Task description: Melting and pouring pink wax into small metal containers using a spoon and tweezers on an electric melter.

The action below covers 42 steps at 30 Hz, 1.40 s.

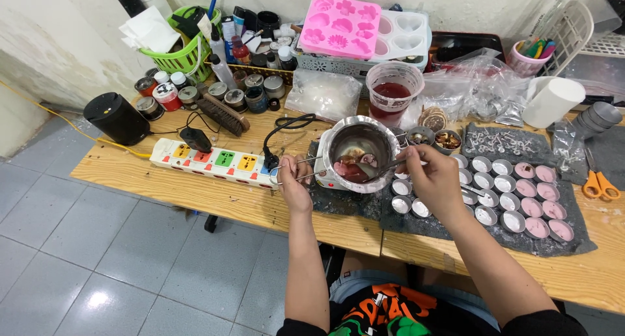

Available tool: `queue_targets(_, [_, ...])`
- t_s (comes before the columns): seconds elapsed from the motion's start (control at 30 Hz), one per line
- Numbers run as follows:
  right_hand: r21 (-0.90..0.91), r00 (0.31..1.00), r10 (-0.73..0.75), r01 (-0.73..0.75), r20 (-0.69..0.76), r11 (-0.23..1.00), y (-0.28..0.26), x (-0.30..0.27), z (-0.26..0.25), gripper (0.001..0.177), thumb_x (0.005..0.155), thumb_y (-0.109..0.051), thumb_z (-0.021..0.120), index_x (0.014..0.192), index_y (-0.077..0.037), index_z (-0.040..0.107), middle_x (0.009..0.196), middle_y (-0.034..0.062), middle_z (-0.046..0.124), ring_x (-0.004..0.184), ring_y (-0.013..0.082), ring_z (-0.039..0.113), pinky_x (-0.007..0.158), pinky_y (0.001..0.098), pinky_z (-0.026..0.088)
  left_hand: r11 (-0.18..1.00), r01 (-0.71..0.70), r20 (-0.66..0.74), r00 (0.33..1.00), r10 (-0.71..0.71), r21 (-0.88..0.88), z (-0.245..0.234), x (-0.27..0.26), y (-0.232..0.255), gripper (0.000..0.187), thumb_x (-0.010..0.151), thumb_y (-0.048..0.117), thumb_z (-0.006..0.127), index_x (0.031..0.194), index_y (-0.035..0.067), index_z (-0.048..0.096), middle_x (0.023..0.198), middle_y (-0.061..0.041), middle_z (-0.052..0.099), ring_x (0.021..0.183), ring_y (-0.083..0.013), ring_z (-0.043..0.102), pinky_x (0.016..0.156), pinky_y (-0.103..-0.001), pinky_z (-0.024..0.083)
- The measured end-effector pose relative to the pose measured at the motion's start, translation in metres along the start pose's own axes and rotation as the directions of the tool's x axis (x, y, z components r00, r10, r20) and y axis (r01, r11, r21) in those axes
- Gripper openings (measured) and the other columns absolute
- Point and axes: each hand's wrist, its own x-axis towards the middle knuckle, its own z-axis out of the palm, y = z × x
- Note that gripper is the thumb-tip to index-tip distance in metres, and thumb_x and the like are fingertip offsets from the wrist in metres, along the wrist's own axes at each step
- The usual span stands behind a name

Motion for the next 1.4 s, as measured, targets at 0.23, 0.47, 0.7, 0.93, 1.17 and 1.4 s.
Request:
queue_targets(0.23, [0.353, 0.951, 0.309, -0.286, -0.009, 0.891, 0.024, 0.01, 0.004, 0.03, 0.11, -0.021, 0.052, 0.1, 0.0, 0.072, 0.074, 0.0071, 0.071, 0.051, 0.005, 0.052, 0.046, 0.0205, 0.039, 0.999, 0.022, -0.032, 0.999, -0.022, -0.024, -0.001, 0.001, -0.002, 0.031, 0.111, 0.024, 0.032, 0.083, 0.013, 0.037, 0.066, 0.0, 0.03, 0.059, -0.0116, 0.027, 0.055, -0.028, 0.029])
queue_targets(0.47, [0.293, 0.982, 0.188, -0.175, -0.018, 0.94, 0.018, 0.007, 0.001, 0.031, 0.111, -0.021, 0.05, 0.104, 0.001, 0.071, 0.079, 0.0049, 0.074, 0.059, 0.0031, 0.056, 0.053, 0.0192, 0.042, 0.999, 0.026, -0.051, 0.998, -0.027, -0.019, -0.003, 0.001, -0.004, 0.031, 0.111, 0.025, 0.033, 0.083, 0.013, 0.037, 0.066, 0.0, 0.03, 0.059, -0.0116, 0.028, 0.055, -0.028, 0.029])
queue_targets(0.7, [-0.018, 0.957, -0.265, 0.264, -0.115, 0.964, -0.02, -0.005, -0.008, 0.024, 0.111, -0.01, 0.054, 0.101, 0.002, 0.073, 0.096, 0.011, 0.071, 0.079, 0.0118, 0.064, 0.07, 0.0247, 0.05, 1.0, 0.029, -0.083, 0.996, -0.029, -0.004, -0.006, 0.002, -0.008, 0.03, 0.111, 0.027, 0.033, 0.084, 0.013, 0.036, 0.066, 0.0, 0.031, 0.06, -0.0125, 0.03, 0.056, -0.029, 0.03])
queue_targets(0.93, [-0.16, 0.9, -0.412, 0.389, -0.145, 0.907, -0.024, -0.014, -0.011, 0.018, 0.105, -0.008, 0.059, 0.098, -0.001, 0.074, 0.096, 0.0131, 0.072, 0.093, 0.0198, 0.067, 0.077, 0.0306, 0.053, 0.998, 0.061, -0.14, 0.988, -0.057, 0.025, -0.008, 0.003, -0.01, 0.03, 0.111, 0.027, 0.033, 0.084, 0.013, 0.036, 0.066, 0.0, 0.031, 0.059, -0.0124, 0.031, 0.055, -0.029, 0.031])
queue_targets(1.17, [-0.238, 0.848, -0.509, 0.469, -0.15, 0.851, -0.034, -0.018, -0.012, 0.02, 0.105, -0.01, 0.058, 0.094, -0.004, 0.074, 0.086, 0.0069, 0.073, 0.099, 0.0255, 0.065, 0.089, 0.038, 0.048, 0.998, 0.057, -0.147, 0.988, -0.054, 0.011, -0.007, 0.002, -0.01, 0.029, 0.11, 0.027, 0.035, 0.084, 0.013, 0.036, 0.065, 0.0, 0.031, 0.059, -0.0125, 0.031, 0.056, -0.029, 0.031])
queue_targets(1.4, [-0.289, 0.774, -0.623, 0.575, -0.112, 0.766, -0.028, -0.022, -0.011, 0.023, 0.107, -0.019, 0.056, 0.093, -0.007, 0.071, 0.09, 0.0028, 0.076, 0.103, 0.0248, 0.066, 0.101, 0.0458, 0.044, 0.998, 0.062, -0.167, 0.984, -0.058, 0.019, -0.007, 0.003, -0.011, 0.029, 0.109, 0.028, 0.036, 0.084, 0.013, 0.037, 0.065, 0.0, 0.031, 0.058, -0.0126, 0.031, 0.055, -0.029, 0.031])
